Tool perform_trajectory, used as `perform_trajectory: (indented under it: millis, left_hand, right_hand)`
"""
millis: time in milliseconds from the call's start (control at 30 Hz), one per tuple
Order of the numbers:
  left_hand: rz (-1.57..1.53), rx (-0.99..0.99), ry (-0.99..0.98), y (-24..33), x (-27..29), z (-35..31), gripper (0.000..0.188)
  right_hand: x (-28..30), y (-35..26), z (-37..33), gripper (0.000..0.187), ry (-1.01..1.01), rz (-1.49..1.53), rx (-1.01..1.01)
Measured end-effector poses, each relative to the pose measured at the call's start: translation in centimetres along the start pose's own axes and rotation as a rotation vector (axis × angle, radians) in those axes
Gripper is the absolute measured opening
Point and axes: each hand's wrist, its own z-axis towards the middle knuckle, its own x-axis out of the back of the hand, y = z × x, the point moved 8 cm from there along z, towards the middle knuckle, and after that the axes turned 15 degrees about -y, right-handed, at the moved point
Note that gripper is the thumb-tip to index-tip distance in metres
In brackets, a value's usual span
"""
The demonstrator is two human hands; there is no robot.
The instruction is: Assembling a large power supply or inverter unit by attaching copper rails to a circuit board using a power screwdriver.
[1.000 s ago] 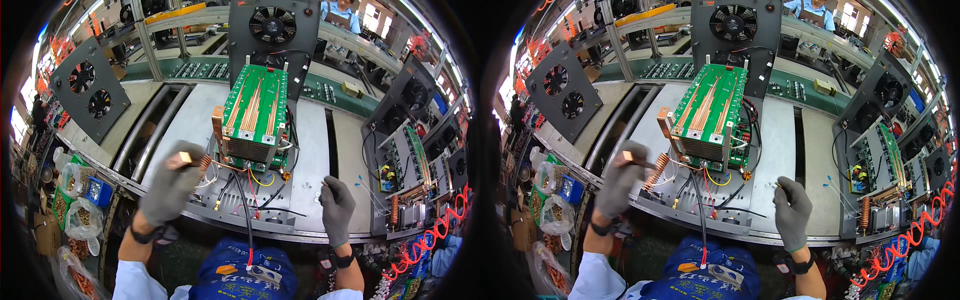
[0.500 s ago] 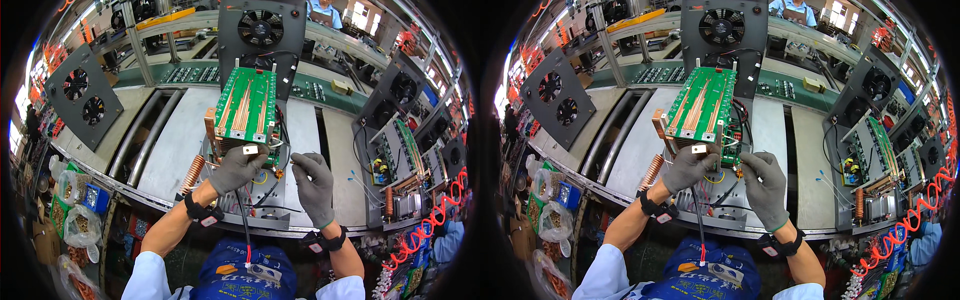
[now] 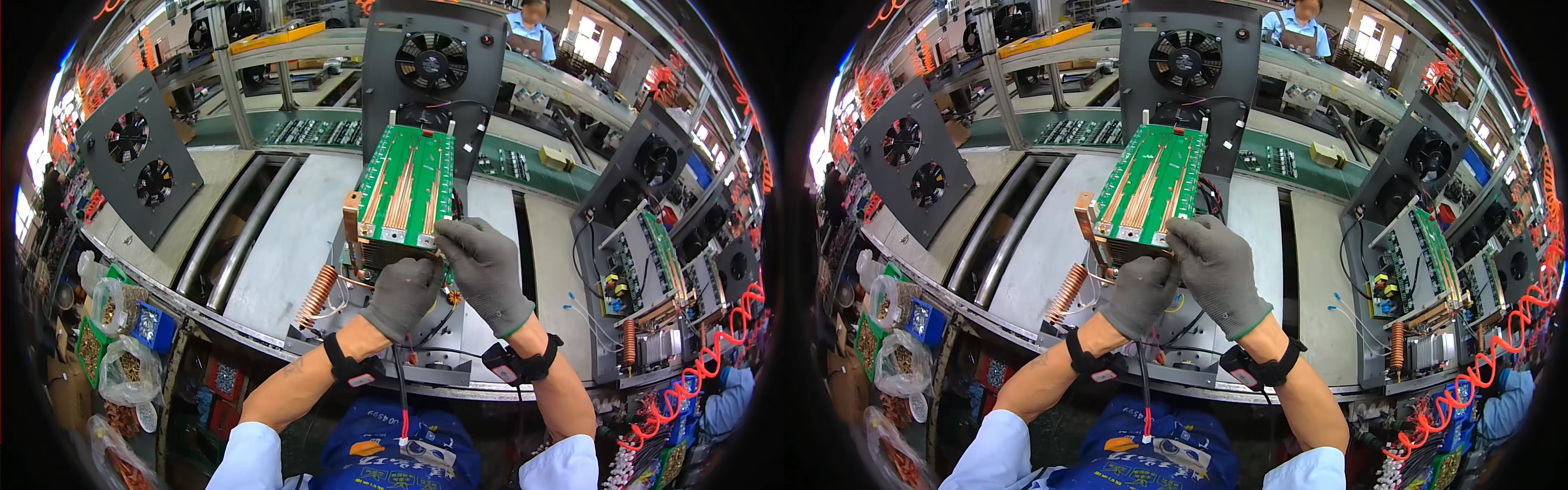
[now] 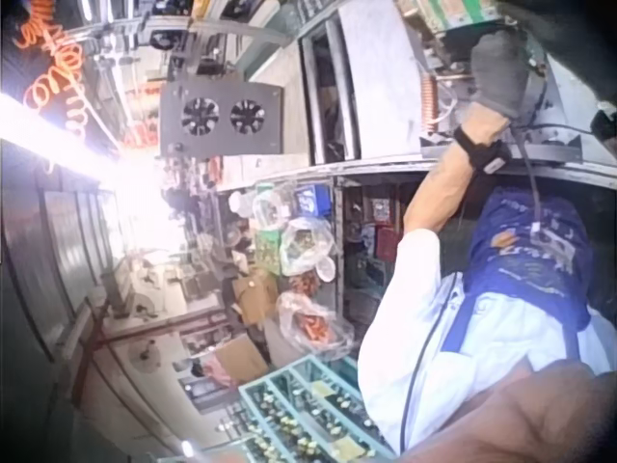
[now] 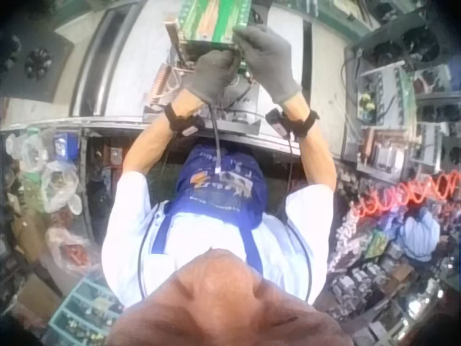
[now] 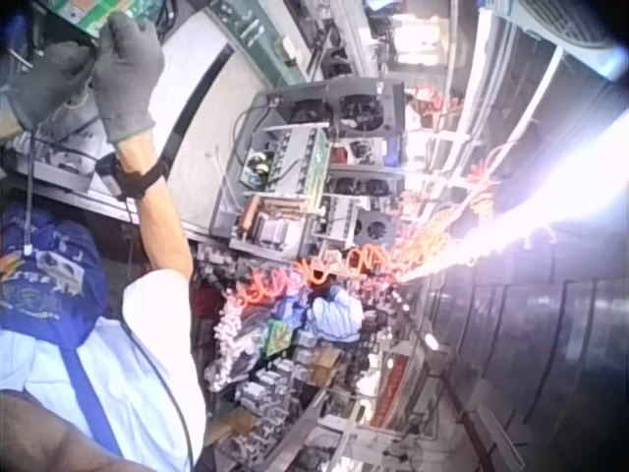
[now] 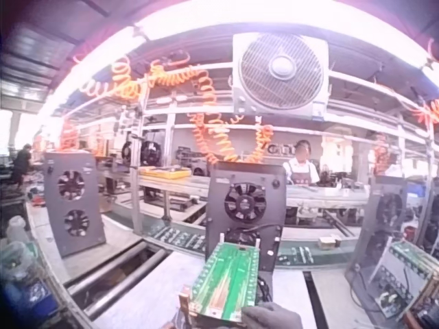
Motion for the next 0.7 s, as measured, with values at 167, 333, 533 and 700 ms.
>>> perform_trajectory:
  millis: [167,333,533,700]
  left_hand:
    - [0.021,-0.017,0.046,0.2,-0.3,-0.2,0.018]
    - [-0.006,-0.006,0.026,-0.5,-1.0,-0.2,0.017]
    - [0.007,0.057,0.035,-0.7,-1.2,-0.2,0.021]
    - [0.158,-0.027,-0.074,0.5,-0.9,-0.9,0.018]
  right_hand:
    - [-0.9,-0.9,0.4,0.013,0.041,-0.253,0.072]
    - [-1.2,-1.8,0.8,0.014,-0.072,-0.414,0.088]
    - [0.2,-2.3,-0.4,0.027,-0.104,-0.402,0.064]
    - [4.0,4.8,-5.4,0.027,-0.026,-0.269,-0.185]
